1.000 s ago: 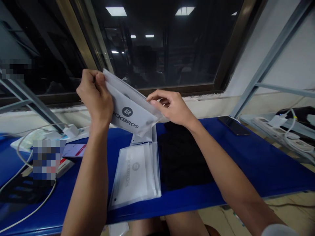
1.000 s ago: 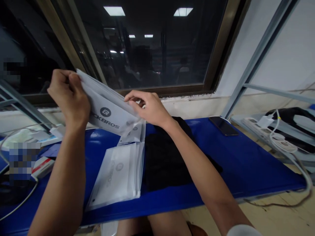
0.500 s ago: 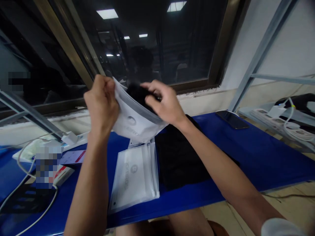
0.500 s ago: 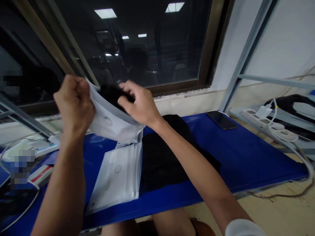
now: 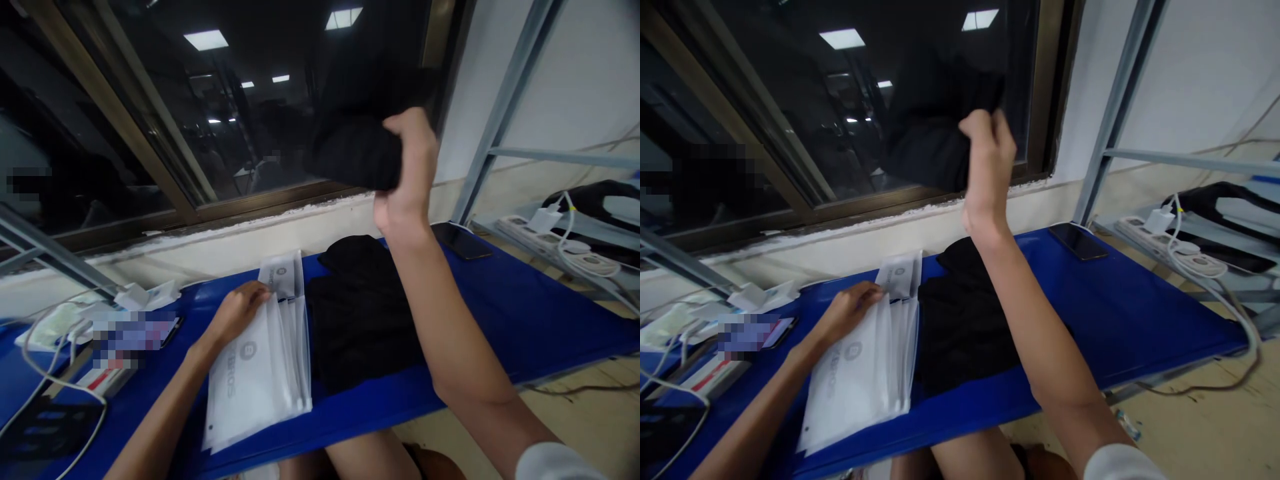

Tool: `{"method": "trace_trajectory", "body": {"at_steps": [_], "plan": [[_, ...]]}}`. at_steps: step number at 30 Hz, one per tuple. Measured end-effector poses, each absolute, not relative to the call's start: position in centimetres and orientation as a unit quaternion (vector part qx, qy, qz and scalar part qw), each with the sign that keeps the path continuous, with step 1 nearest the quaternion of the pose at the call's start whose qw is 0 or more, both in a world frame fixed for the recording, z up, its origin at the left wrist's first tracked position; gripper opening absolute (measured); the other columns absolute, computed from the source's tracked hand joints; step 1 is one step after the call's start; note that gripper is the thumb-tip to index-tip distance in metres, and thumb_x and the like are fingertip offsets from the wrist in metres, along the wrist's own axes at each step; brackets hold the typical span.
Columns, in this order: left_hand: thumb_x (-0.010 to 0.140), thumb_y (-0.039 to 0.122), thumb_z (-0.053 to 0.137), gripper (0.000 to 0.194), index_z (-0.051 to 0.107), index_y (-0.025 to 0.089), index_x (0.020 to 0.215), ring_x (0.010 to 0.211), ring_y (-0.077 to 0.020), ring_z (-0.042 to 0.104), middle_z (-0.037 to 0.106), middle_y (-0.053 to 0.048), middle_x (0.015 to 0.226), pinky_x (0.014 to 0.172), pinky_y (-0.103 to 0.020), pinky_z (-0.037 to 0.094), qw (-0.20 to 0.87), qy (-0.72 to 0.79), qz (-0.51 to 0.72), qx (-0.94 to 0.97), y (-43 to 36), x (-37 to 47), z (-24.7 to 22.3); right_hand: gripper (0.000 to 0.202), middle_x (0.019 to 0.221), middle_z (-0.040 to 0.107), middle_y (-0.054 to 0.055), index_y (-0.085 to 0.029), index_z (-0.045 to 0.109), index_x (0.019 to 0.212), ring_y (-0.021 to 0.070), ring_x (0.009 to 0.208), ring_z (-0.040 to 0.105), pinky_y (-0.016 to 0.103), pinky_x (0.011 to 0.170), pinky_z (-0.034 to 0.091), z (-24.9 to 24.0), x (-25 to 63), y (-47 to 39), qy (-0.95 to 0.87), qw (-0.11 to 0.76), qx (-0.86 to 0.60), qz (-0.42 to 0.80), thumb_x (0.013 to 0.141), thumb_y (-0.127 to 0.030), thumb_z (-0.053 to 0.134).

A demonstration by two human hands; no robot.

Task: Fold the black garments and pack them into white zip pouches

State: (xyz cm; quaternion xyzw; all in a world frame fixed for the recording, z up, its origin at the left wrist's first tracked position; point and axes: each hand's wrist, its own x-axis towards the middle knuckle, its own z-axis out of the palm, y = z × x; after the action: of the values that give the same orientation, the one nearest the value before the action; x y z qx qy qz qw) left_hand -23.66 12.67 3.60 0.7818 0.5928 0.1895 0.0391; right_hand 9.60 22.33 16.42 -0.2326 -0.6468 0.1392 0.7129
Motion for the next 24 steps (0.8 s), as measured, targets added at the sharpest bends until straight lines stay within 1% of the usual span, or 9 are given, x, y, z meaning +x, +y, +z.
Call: {"method": "trace_trajectory", "body": {"at_steps": [3, 7, 10, 12, 14, 16, 18, 20, 24], "plan": [[0.094, 0.044, 0.054, 0.028, 0.065, 0.022, 0.108, 0.109, -0.0274, 0.064, 0.068, -0.009, 0.113, 0.099, -0.040, 0.050, -0.019, 0.546, 0.289, 0.786, 12.4, -23.1, 5.6, 0.034, 0.101, 0.061, -0.001, -0.018, 0.063, 0.098, 0.0177, 0.108, 0.062, 0.031, 0.085, 0.049, 16.7, 7.6, 20.0, -0.702, 0.663, -0.218, 0.143, 0.105, -0.043, 0.040], [0.098, 0.052, 0.053, 0.038, 0.063, 0.022, 0.119, 0.097, -0.0203, 0.066, 0.067, -0.008, 0.114, 0.087, -0.034, 0.055, -0.043, 0.440, 0.484, 0.755, 11.6, -20.7, 13.2, 0.007, 0.096, 0.066, -0.002, -0.021, 0.066, 0.097, 0.0188, 0.100, 0.064, 0.033, 0.087, 0.050, 16.3, 5.3, 17.7, -0.817, 0.528, -0.188, 0.138, 0.097, -0.026, 0.061], [0.094, 0.052, 0.063, 0.056, 0.053, 0.025, 0.142, 0.100, -0.0194, 0.066, 0.066, -0.009, 0.119, 0.085, -0.030, 0.055, -0.024, 0.373, 0.494, 0.785, 11.1, -19.0, 17.2, 0.012, 0.102, 0.069, 0.001, -0.022, 0.068, 0.100, 0.0203, 0.103, 0.064, 0.035, 0.092, 0.049, 15.9, 3.7, 16.9, -0.841, 0.500, -0.171, 0.111, 0.096, -0.016, 0.058], [0.090, 0.045, 0.071, 0.050, 0.062, 0.024, 0.135, 0.093, -0.0174, 0.066, 0.070, -0.006, 0.110, 0.081, -0.027, 0.053, -0.062, 0.392, 0.438, 0.806, 11.0, -18.4, 18.1, 0.017, 0.105, 0.069, 0.002, -0.021, 0.068, 0.102, 0.0196, 0.104, 0.064, 0.034, 0.093, 0.049, 15.8, 2.8, 16.4, -0.836, 0.514, -0.160, 0.104, 0.097, -0.014, 0.054], [0.089, 0.038, 0.073, 0.025, 0.076, 0.021, 0.106, 0.081, -0.0147, 0.065, 0.072, -0.003, 0.093, 0.073, -0.025, 0.051, -0.109, 0.398, 0.408, 0.815, 11.1, -18.2, 18.2, 0.017, 0.107, 0.069, 0.003, -0.020, 0.067, 0.105, 0.0183, 0.104, 0.064, 0.032, 0.091, 0.049, 15.8, 2.4, 16.0, -0.831, 0.526, -0.147, 0.108, 0.099, -0.015, 0.052], [0.088, 0.031, 0.074, 0.013, 0.078, 0.019, 0.087, 0.077, -0.0140, 0.066, 0.073, -0.001, 0.086, 0.071, -0.024, 0.051, -0.109, 0.378, 0.428, 0.814, 11.3, -18.2, 18.0, 0.014, 0.105, 0.069, 0.002, -0.019, 0.067, 0.105, 0.0174, 0.101, 0.063, 0.031, 0.089, 0.049, 15.8, 2.4, 15.6, -0.836, 0.519, -0.136, 0.116, 0.099, -0.019, 0.054], [0.084, 0.023, 0.077, 0.005, 0.078, 0.019, 0.085, 0.083, -0.0154, 0.069, 0.075, -0.002, 0.090, 0.074, -0.025, 0.052, -0.074, 0.353, 0.502, 0.786, 11.3, -18.2, 17.9, 0.013, 0.100, 0.069, 0.002, -0.018, 0.068, 0.103, 0.0174, 0.097, 0.063, 0.031, 0.088, 0.049, 15.9, 2.8, 15.4, -0.852, 0.491, -0.137, 0.123, 0.099, -0.027, 0.058], [0.083, 0.015, 0.076, 0.006, 0.078, 0.018, 0.087, 0.084, -0.0149, 0.069, 0.073, -0.001, 0.089, 0.075, -0.026, 0.053, -0.018, 0.319, 0.595, 0.738, 11.3, -18.0, 18.0, 0.019, 0.096, 0.069, 0.002, -0.018, 0.070, 0.095, 0.0191, 0.098, 0.063, 0.034, 0.089, 0.050, 15.9, 3.2, 15.4, -0.865, 0.463, -0.145, 0.128, 0.097, -0.036, 0.064], [0.087, 0.008, 0.061, 0.008, 0.068, 0.010, 0.086, 0.065, -0.0067, 0.058, 0.058, 0.001, 0.074, 0.068, -0.020, 0.049, 0.145, 0.247, 0.716, 0.636, 11.5, -17.7, 18.2, 0.028, 0.099, 0.068, 0.003, -0.018, 0.071, 0.084, 0.0204, 0.101, 0.063, 0.034, 0.086, 0.052, 16.2, 4.0, 15.6, -0.873, 0.435, -0.098, 0.196, 0.091, -0.045, 0.070]]}}
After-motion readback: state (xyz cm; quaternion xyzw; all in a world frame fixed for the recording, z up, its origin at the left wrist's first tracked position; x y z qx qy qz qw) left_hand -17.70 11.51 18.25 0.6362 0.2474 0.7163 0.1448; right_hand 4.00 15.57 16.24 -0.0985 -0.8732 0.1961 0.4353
